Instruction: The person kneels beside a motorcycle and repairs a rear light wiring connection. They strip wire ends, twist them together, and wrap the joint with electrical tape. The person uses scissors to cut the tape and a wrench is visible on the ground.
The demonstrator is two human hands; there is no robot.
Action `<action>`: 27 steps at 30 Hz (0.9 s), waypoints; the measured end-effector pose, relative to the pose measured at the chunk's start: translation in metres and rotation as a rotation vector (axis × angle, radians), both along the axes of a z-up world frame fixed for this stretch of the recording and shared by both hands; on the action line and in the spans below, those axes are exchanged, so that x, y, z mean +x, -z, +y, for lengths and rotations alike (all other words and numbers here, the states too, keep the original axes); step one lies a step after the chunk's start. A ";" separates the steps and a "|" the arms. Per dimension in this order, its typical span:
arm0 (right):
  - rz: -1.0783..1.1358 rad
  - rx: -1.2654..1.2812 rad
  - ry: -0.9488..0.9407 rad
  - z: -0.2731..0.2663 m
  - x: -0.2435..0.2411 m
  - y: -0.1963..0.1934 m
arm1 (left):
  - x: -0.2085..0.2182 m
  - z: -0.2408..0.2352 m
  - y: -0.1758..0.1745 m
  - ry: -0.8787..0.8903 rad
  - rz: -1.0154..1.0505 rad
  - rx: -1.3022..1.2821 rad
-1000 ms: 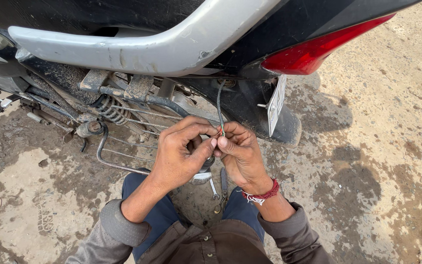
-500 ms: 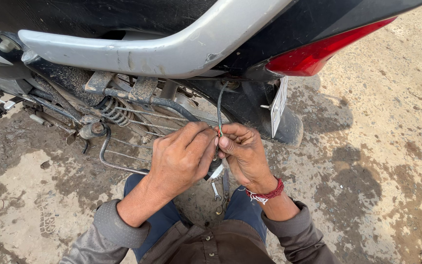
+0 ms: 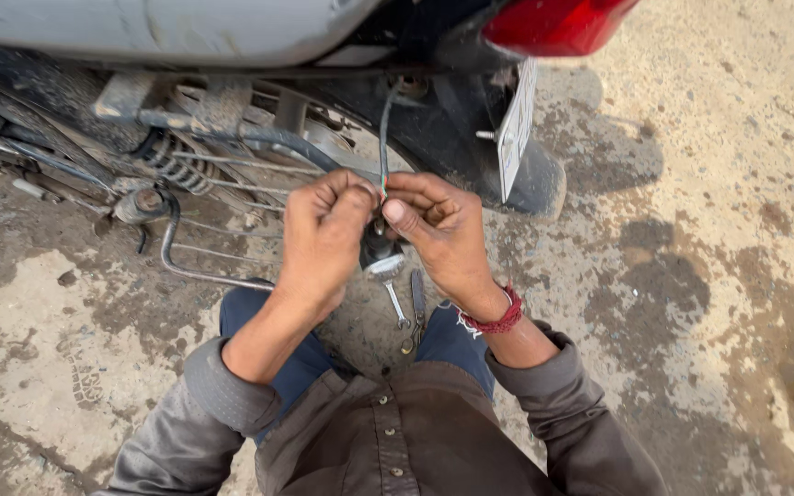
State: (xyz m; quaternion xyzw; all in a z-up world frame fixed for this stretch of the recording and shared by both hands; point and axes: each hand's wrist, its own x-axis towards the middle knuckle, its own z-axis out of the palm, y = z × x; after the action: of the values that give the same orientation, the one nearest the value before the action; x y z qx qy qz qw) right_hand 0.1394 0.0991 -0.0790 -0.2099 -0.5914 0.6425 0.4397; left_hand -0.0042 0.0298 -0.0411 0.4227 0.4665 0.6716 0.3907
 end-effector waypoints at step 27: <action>-1.699 0.478 -0.050 -0.055 0.141 0.480 | 0.071 -0.048 0.253 0.206 0.356 -0.411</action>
State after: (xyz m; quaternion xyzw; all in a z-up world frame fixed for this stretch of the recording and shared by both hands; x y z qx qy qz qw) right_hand 0.2802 0.0444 -0.5591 -0.5059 -0.8414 0.1381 -0.1306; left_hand 0.0671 -0.0178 -0.2946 0.4911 0.6086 0.4351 0.4462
